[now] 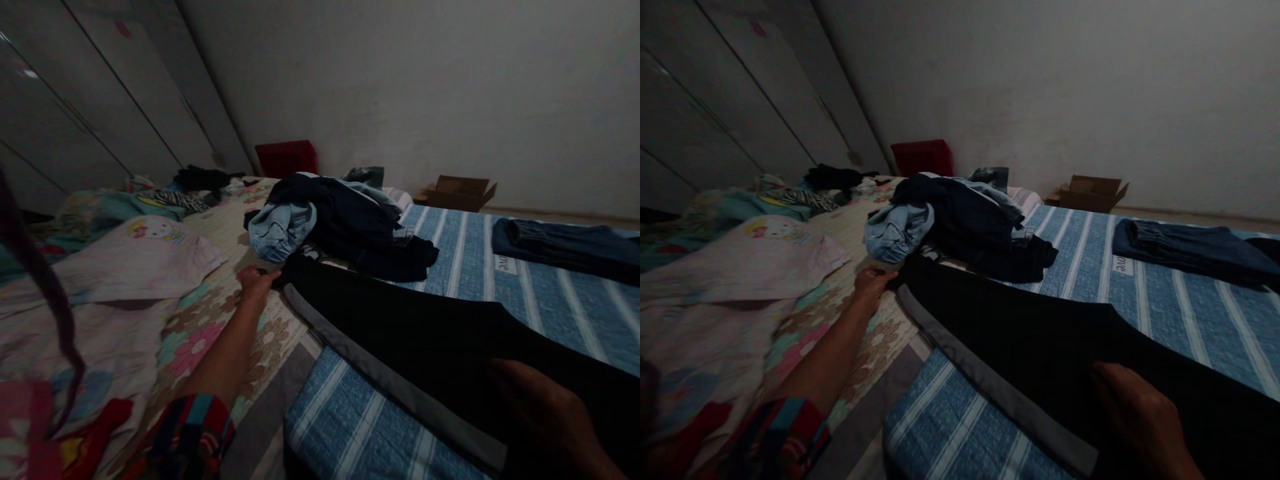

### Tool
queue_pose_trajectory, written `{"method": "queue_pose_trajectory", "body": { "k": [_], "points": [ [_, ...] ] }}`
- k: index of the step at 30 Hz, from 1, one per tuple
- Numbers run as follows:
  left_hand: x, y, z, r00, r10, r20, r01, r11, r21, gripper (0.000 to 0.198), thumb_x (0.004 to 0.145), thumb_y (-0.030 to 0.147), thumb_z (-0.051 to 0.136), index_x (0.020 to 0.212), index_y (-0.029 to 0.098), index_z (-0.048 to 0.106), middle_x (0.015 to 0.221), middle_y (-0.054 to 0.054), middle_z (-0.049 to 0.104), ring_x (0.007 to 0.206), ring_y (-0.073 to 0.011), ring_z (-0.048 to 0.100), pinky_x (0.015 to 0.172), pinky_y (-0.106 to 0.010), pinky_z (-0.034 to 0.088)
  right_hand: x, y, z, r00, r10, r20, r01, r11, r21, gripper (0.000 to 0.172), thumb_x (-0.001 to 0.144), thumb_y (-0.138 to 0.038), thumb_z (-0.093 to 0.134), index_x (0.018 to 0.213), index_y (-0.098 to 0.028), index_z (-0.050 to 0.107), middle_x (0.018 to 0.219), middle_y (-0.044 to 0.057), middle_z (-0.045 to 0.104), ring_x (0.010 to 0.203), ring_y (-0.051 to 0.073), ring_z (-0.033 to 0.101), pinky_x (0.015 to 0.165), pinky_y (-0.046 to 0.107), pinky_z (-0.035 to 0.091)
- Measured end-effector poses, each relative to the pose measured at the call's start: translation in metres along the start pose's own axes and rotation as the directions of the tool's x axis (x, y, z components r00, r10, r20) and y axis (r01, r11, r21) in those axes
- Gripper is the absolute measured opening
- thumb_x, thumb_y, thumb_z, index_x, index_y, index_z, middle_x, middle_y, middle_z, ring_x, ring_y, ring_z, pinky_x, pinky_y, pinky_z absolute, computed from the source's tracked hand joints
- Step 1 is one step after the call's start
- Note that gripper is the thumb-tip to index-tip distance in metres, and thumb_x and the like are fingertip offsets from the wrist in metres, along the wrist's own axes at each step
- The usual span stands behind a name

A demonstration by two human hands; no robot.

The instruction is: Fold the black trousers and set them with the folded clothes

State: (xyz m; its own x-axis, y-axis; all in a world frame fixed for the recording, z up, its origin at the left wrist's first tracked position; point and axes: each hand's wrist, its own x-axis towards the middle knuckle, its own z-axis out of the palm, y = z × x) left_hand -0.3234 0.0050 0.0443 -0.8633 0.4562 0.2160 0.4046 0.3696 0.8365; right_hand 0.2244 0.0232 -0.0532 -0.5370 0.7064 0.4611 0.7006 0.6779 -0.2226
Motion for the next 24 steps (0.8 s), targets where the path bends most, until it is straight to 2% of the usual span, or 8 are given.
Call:
{"method": "queue_pose_trajectory", "body": {
  "k": [4,8,9,12,13,14,19,24],
  "points": [
    [-0.033,0.011,-0.016,0.974,0.226,-0.018,-0.220,0.962,0.160,0.013,0.067,0.018,0.067,0.073,0.016,0.055,0.083,-0.003,0.060,0.091,-0.0247,0.058,0.079,-0.034,0.044,0.000,0.006,0.002,0.999,-0.035,0.001,0.035,0.999,-0.025,0.027,0.084,-0.035,0.049,0.093,-0.025,0.071,0.089,0.002,0.074,0.073,0.017,0.071,0.061,0.019,0.057],
    [-0.082,0.027,-0.020,0.856,0.461,0.233,-0.501,0.851,0.159,0.009,0.072,0.022,0.064,0.079,0.021,0.060,0.095,-0.003,0.063,0.096,-0.0201,0.058,0.088,-0.032,0.044,0.002,-0.005,-0.001,0.998,-0.012,-0.066,0.011,1.000,-0.024,0.030,0.085,-0.037,0.045,0.087,-0.022,0.072,0.084,0.004,0.075,0.068,0.017,0.071,0.056,0.019,0.056],
    [-0.094,0.030,-0.020,0.775,0.532,0.342,-0.600,0.788,0.135,0.008,0.073,0.022,0.063,0.081,0.021,0.061,0.096,-0.003,0.064,0.096,-0.0193,0.059,0.090,-0.032,0.045,0.003,-0.007,-0.002,0.997,0.003,-0.082,-0.004,1.000,-0.020,0.032,0.085,-0.037,0.044,0.086,-0.022,0.072,0.083,0.004,0.075,0.068,0.017,0.071,0.055,0.019,0.056],
    [-0.117,0.034,-0.023,0.402,0.652,0.643,-0.858,0.513,0.016,0.009,0.080,0.016,0.054,0.084,0.020,0.061,0.106,-0.007,0.064,0.103,-0.0202,0.058,0.092,-0.035,0.046,0.004,-0.009,-0.004,0.996,0.011,-0.092,-0.011,1.000,0.002,0.033,0.086,-0.037,0.043,0.086,-0.021,0.071,0.083,0.004,0.074,0.068,0.017,0.071,0.055,0.019,0.056],
    [-0.121,0.034,-0.025,0.319,0.635,0.703,-0.889,0.458,-0.010,0.012,0.080,0.013,0.051,0.085,0.019,0.060,0.110,-0.008,0.063,0.106,-0.0208,0.056,0.092,-0.036,0.046,0.004,-0.009,-0.004,0.997,0.002,-0.079,-0.001,1.000,0.009,0.031,0.085,-0.037,0.045,0.087,-0.022,0.072,0.083,0.003,0.074,0.068,0.017,0.071,0.056,0.019,0.056],
    [-0.123,0.033,-0.028,0.283,0.605,0.744,-0.897,0.441,-0.017,0.016,0.078,0.009,0.050,0.086,0.019,0.060,0.114,-0.009,0.062,0.109,-0.0214,0.055,0.093,-0.037,0.046,0.004,-0.007,-0.005,0.998,-0.001,-0.065,0.002,1.000,0.012,0.029,0.084,-0.037,0.046,0.088,-0.023,0.072,0.084,0.003,0.075,0.068,0.017,0.071,0.056,0.019,0.056],
    [-0.121,0.027,-0.036,0.288,0.515,0.807,-0.901,0.431,0.046,0.040,0.068,0.000,0.046,0.101,0.018,0.059,0.129,-0.011,0.054,0.124,-0.0233,0.044,0.104,-0.040,0.039,0.004,-0.007,-0.005,0.999,0.043,-0.018,-0.042,0.998,0.049,0.028,0.082,-0.038,0.048,0.088,-0.025,0.071,0.086,0.002,0.074,0.070,0.017,0.071,0.057,0.020,0.056],
    [-0.122,0.028,-0.033,0.300,0.496,0.815,-0.909,0.407,0.087,0.032,0.071,0.000,0.044,0.092,0.018,0.059,0.127,-0.012,0.055,0.122,-0.0229,0.046,0.104,-0.041,0.038,0.004,-0.013,-0.006,0.989,0.142,-0.036,-0.139,0.987,0.079,0.029,0.082,-0.039,0.045,0.086,-0.025,0.071,0.087,0.003,0.074,0.073,0.020,0.071,0.061,0.026,0.058]
  ]
}}
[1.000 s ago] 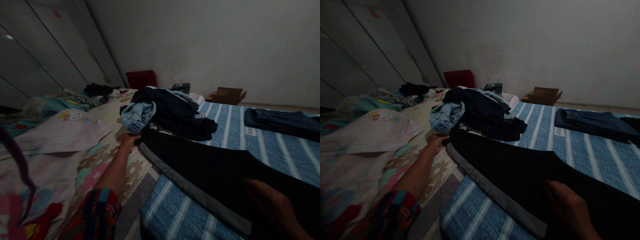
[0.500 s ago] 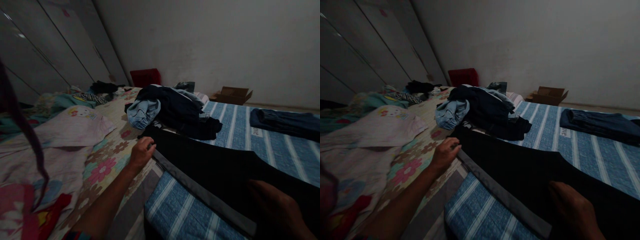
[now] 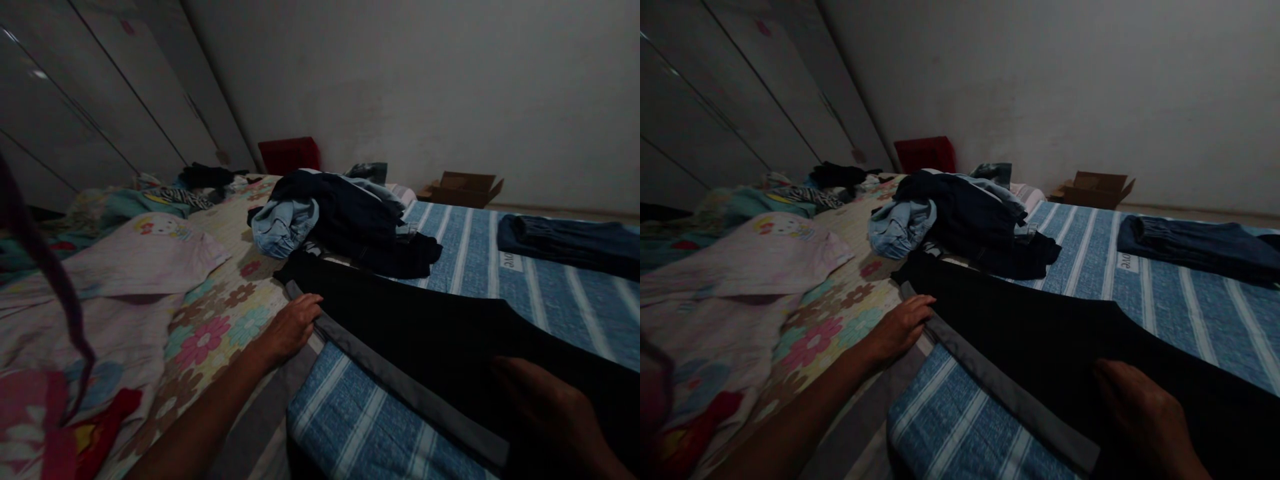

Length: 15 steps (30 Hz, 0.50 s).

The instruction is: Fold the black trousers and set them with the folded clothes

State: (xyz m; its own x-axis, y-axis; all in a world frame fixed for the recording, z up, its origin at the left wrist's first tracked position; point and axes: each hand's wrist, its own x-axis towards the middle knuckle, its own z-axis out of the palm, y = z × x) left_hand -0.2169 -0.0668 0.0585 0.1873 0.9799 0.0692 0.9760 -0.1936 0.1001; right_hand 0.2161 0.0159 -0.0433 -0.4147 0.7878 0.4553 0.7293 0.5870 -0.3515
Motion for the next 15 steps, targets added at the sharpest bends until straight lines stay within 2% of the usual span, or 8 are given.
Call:
{"method": "queue_pose_trajectory", "body": {
  "k": [4,7,11,15],
  "points": [
    [0.0013,0.0002,0.0017,1.000,0.007,-0.003,-0.007,1.000,0.018,0.024,0.074,0.002,0.044,0.084,0.017,0.059,0.125,-0.014,0.056,0.121,-0.0241,0.048,0.102,-0.039,0.041,0.0013,-0.0016,-0.0012,1.000,-0.021,0.013,0.021,1.000,0.008,0.028,0.081,-0.039,0.047,0.086,-0.025,0.071,0.086,0.003,0.074,0.073,0.020,0.071,0.059,0.025,0.057],
    [0.0019,0.0001,0.0013,1.000,0.000,0.010,0.000,1.000,0.020,0.023,0.073,0.001,0.044,0.081,0.016,0.059,0.126,-0.014,0.056,0.122,-0.0241,0.048,0.102,-0.038,0.041,0.0019,-0.0020,-0.0013,0.998,-0.050,-0.024,0.050,0.999,-0.014,0.030,0.083,-0.038,0.045,0.086,-0.024,0.071,0.084,0.003,0.074,0.070,0.019,0.071,0.057,0.024,0.057],
    [0.0019,0.0013,-0.0019,0.998,-0.027,0.060,0.026,0.999,0.019,0.024,0.071,0.000,0.044,0.079,0.016,0.058,0.128,-0.014,0.055,0.124,-0.0241,0.047,0.104,-0.038,0.038,-0.0001,0.0005,0.0014,0.995,-0.088,-0.049,0.087,0.996,-0.030,0.031,0.084,-0.037,0.044,0.087,-0.022,0.071,0.085,0.005,0.074,0.069,0.019,0.071,0.060,0.025,0.058],
    [0.0025,0.0049,-0.0037,0.997,-0.060,0.045,0.060,0.998,-0.011,0.023,0.068,0.000,0.044,0.077,0.017,0.057,0.128,-0.013,0.056,0.122,-0.0242,0.048,0.102,-0.038,0.040,-0.0006,0.0010,0.0030,0.998,-0.060,-0.017,0.060,0.998,-0.012,0.028,0.085,-0.036,0.045,0.089,-0.023,0.070,0.087,0.004,0.074,0.073,0.019,0.071,0.060,0.025,0.057]
  ]
}}
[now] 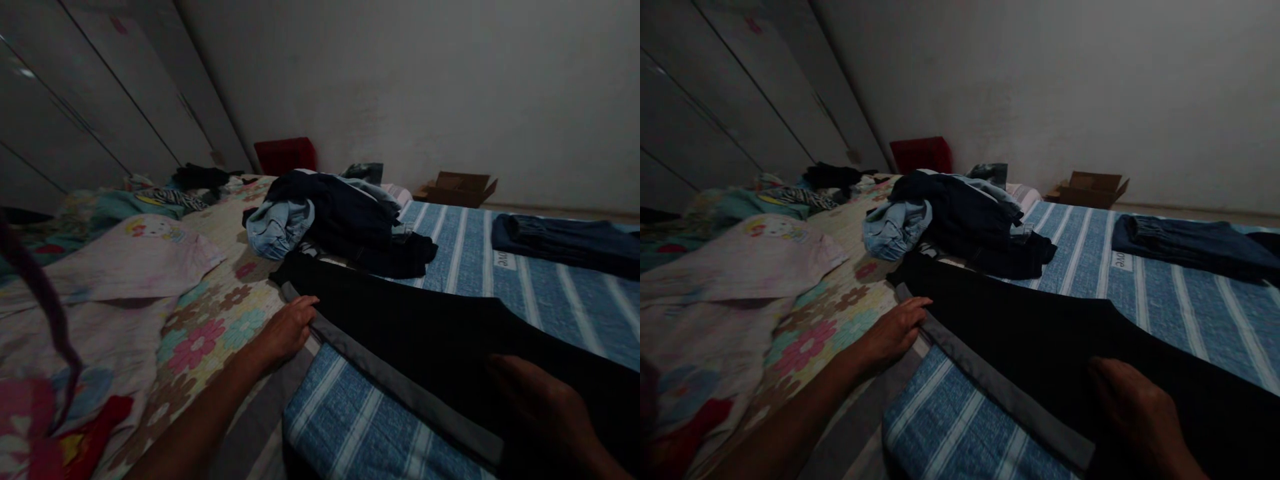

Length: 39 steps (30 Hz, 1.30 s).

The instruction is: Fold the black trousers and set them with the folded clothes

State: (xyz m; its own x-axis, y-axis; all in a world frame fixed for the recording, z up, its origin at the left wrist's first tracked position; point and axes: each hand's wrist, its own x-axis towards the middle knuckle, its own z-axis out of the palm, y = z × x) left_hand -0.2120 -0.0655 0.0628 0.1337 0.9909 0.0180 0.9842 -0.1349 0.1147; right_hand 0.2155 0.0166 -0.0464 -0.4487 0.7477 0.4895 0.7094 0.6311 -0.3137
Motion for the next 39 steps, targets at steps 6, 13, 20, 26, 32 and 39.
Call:
{"method": "queue_pose_trajectory", "body": {
  "k": [6,13,20,26,32,39],
  "points": [
    [0.021,0.014,0.017,0.971,0.038,-0.234,-0.032,0.999,0.031,0.029,0.089,0.027,0.042,0.108,0.014,0.059,0.134,-0.016,0.051,0.129,-0.0263,0.041,0.104,-0.044,0.036,0.009,-0.013,-0.004,0.991,0.101,0.086,-0.105,0.993,0.047,0.026,0.088,-0.032,0.043,0.089,-0.024,0.067,0.085,0.003,0.072,0.072,0.016,0.068,0.063,0.026,0.055],
    [0.040,0.012,0.043,0.999,-0.044,-0.026,0.048,0.975,0.215,0.058,0.087,0.048,0.045,0.137,0.019,0.045,0.149,-0.013,0.032,0.139,-0.0325,0.023,0.107,-0.058,0.019,0.015,-0.016,-0.003,0.988,0.103,0.113,-0.108,0.993,0.044,0.025,0.090,-0.027,0.041,0.085,-0.024,0.066,0.081,0.004,0.069,0.069,0.015,0.064,0.063,0.025,0.049],
    [0.054,0.033,0.037,0.997,-0.078,0.025,0.071,0.975,0.210,0.056,0.085,0.047,0.044,0.131,0.016,0.052,0.147,-0.015,0.034,0.137,-0.0327,0.027,0.105,-0.056,0.027,0.025,-0.021,-0.006,0.976,0.135,0.174,-0.135,0.991,-0.013,0.023,0.091,-0.022,0.040,0.079,-0.021,0.061,0.072,0.003,0.063,0.066,0.015,0.059,0.061,0.024,0.042],
    [0.076,0.058,0.075,0.983,0.173,-0.062,-0.165,0.979,0.120,0.059,0.083,0.051,0.046,0.136,0.023,0.047,0.148,-0.009,0.034,0.136,-0.0301,0.029,0.107,-0.051,0.029,0.033,-0.021,-0.005,0.973,0.141,0.184,-0.131,0.989,-0.066,0.016,0.088,-0.017,0.044,0.082,-0.021,0.058,0.077,0.002,0.064,0.071,0.014,0.057,0.065,0.024,0.038],
    [0.081,0.043,0.100,0.985,0.174,-0.015,-0.170,0.976,0.136,0.059,0.080,0.051,0.046,0.136,0.030,0.047,0.146,-0.006,0.036,0.136,-0.0316,0.030,0.106,-0.056,0.028,0.038,-0.023,-0.007,0.967,0.163,0.198,-0.140,0.982,-0.126,0.015,0.088,-0.019,0.044,0.081,-0.021,0.057,0.075,0.001,0.063,0.069,0.013,0.055,0.062,0.025,0.034],
    [0.091,0.085,0.081,0.979,0.197,0.050,-0.200,0.978,0.059,0.063,0.082,0.054,0.044,0.135,0.019,0.049,0.148,-0.012,0.032,0.136,-0.0322,0.029,0.105,-0.056,0.030,0.040,-0.024,-0.010,0.965,0.166,0.202,-0.138,0.980,-0.146,0.015,0.088,-0.022,0.045,0.078,-0.020,0.056,0.074,0.001,0.062,0.067,0.014,0.054,0.060,0.026,0.031]
  ]
}}
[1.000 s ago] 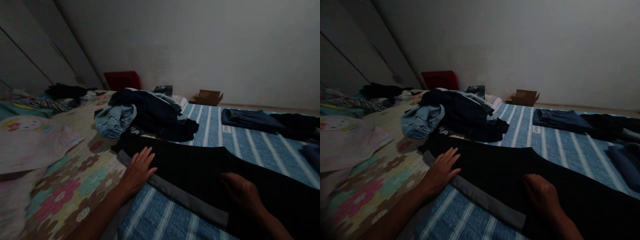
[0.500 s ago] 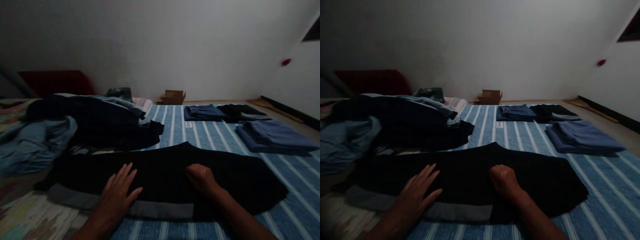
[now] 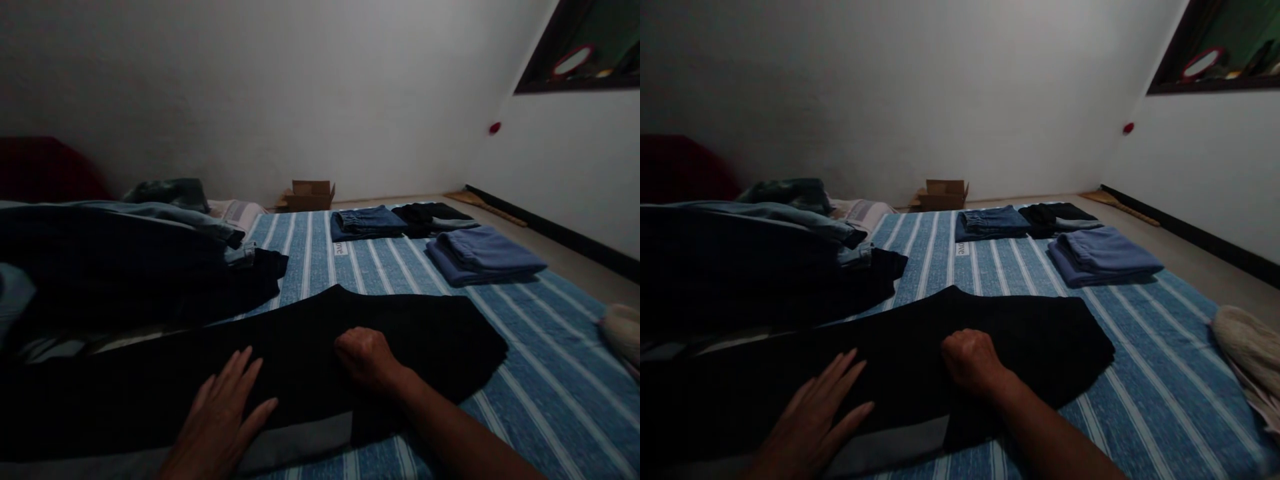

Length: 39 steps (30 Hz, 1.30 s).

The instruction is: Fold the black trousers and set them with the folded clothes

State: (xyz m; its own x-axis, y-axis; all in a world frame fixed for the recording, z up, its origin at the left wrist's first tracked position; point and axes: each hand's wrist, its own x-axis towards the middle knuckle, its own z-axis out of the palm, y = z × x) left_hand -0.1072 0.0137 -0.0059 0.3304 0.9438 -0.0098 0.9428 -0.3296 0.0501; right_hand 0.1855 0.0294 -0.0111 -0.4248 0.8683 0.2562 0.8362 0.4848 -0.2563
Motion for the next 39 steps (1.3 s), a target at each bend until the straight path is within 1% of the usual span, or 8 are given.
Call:
{"method": "queue_pose_trajectory", "body": {
  "k": [6,11,14,18,23,32,37,39],
  "points": [
    [0.030,0.062,-0.035,0.985,0.131,0.113,-0.115,0.983,-0.142,0.057,0.087,0.046,0.046,0.138,0.019,0.042,0.150,-0.013,0.029,0.139,-0.0298,0.023,0.108,-0.053,0.027,-0.006,0.002,0.007,0.999,-0.023,-0.032,0.024,0.999,0.045,0.014,0.087,-0.017,0.045,0.081,-0.020,0.057,0.074,0.001,0.062,0.067,0.013,0.054,0.060,0.025,0.032],
    [0.068,0.086,-0.044,0.963,0.224,0.150,-0.193,0.961,-0.196,0.049,0.092,0.032,0.040,0.138,0.015,0.039,0.151,-0.013,0.026,0.140,-0.0246,0.018,0.111,-0.048,0.022,-0.007,0.002,0.011,0.997,-0.045,-0.070,0.049,0.997,0.058,0.017,0.087,-0.016,0.043,0.076,-0.020,0.056,0.071,0.001,0.061,0.065,0.013,0.054,0.059,0.025,0.031],
    [0.088,0.091,-0.036,0.963,0.217,0.158,-0.187,0.965,-0.182,0.054,0.093,0.036,0.040,0.141,0.014,0.034,0.153,-0.013,0.020,0.141,-0.0235,0.014,0.113,-0.047,0.019,-0.006,0.002,0.013,0.994,-0.049,-0.096,0.052,0.998,0.036,0.020,0.088,-0.017,0.043,0.072,-0.020,0.055,0.067,0.000,0.060,0.063,0.013,0.053,0.058,0.026,0.029],
    [0.099,0.091,-0.024,0.967,0.160,0.198,-0.138,0.983,-0.122,0.065,0.091,0.049,0.039,0.144,0.013,0.029,0.154,-0.013,0.015,0.142,-0.0248,0.009,0.113,-0.050,0.013,-0.004,0.002,0.017,0.991,-0.046,-0.125,0.046,0.999,0.001,0.018,0.088,-0.018,0.044,0.075,-0.020,0.056,0.068,0.000,0.061,0.062,0.013,0.053,0.057,0.027,0.027],
    [0.101,0.092,-0.021,0.971,0.141,0.193,-0.130,0.989,-0.064,0.065,0.091,0.050,0.037,0.145,0.013,0.028,0.154,-0.013,0.014,0.142,-0.0250,0.010,0.113,-0.051,0.014,-0.002,0.001,0.019,0.990,-0.041,-0.137,0.039,0.999,-0.020,0.018,0.088,-0.019,0.045,0.075,-0.021,0.056,0.068,0.000,0.062,0.061,0.013,0.053,0.057,0.027,0.026],
    [0.105,0.096,-0.013,0.981,0.149,0.128,-0.142,0.988,-0.057,0.065,0.092,0.050,0.035,0.144,0.012,0.029,0.153,-0.013,0.017,0.142,-0.0257,0.012,0.112,-0.052,0.014,-0.001,-0.002,0.014,0.992,-0.035,-0.124,0.036,0.999,0.007,0.017,0.089,-0.020,0.043,0.092,-0.024,0.059,0.073,-0.001,0.064,0.066,0.015,0.056,0.058,0.027,0.030],
    [0.104,0.098,-0.020,0.981,0.129,0.146,-0.119,0.990,-0.069,0.065,0.091,0.049,0.038,0.143,0.012,0.031,0.153,-0.014,0.018,0.141,-0.0262,0.012,0.112,-0.053,0.015,-0.001,-0.001,0.016,0.992,-0.047,-0.121,0.048,0.999,0.009,0.018,0.089,-0.019,0.042,0.092,-0.023,0.060,0.074,0.000,0.064,0.066,0.015,0.056,0.059,0.028,0.030],
    [0.101,0.100,-0.025,0.979,0.115,0.166,-0.106,0.992,-0.063,0.064,0.091,0.047,0.038,0.143,0.011,0.031,0.153,-0.014,0.016,0.142,-0.0259,0.011,0.113,-0.051,0.015,-0.001,0.001,0.019,0.991,-0.047,-0.124,0.047,0.999,-0.001,0.017,0.088,-0.019,0.043,0.086,-0.022,0.059,0.072,0.000,0.063,0.064,0.014,0.055,0.059,0.028,0.030]
  ]
}}
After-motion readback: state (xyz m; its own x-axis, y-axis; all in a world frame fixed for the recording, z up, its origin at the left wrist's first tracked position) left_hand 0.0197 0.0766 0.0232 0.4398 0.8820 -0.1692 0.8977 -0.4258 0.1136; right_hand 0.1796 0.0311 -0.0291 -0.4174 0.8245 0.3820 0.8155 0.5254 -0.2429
